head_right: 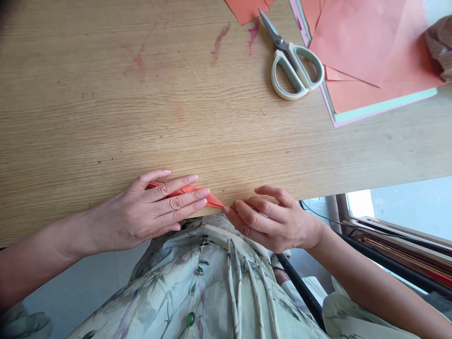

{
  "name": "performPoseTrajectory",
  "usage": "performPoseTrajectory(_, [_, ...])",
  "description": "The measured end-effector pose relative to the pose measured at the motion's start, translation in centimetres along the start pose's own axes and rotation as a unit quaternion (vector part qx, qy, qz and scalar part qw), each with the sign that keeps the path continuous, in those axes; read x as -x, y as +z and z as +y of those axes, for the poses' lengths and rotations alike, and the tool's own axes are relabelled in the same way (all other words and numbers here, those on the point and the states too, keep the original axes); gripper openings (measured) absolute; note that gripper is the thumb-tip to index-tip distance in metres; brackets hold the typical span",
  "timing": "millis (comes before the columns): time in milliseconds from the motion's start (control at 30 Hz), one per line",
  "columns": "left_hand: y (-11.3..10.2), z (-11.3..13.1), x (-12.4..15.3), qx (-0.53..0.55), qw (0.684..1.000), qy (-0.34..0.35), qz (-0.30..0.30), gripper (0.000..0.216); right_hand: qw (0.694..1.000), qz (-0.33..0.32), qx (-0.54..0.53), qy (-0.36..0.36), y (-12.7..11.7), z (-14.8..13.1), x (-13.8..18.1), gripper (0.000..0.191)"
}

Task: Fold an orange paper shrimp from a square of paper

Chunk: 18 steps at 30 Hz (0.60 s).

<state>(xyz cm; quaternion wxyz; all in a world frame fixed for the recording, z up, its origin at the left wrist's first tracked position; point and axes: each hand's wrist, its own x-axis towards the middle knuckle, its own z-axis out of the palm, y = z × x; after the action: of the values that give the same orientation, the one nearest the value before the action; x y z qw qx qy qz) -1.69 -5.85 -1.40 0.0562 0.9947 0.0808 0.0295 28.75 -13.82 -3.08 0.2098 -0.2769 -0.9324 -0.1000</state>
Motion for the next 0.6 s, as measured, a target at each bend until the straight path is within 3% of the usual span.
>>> performPoseTrajectory(433, [-0.07,0.02,0.03,0.0,1.0,0.004,-0.003,0.046,1.0,-0.002,-0.027,0.001,-0.04,0.08,0.47,0.018])
performPoseTrajectory(600, [-0.01,0.0,0.06,0.004,1.0,0.003,0.003,0.048,0.997,-0.025,-0.066,0.03,-0.37,-0.14,0.62,0.026])
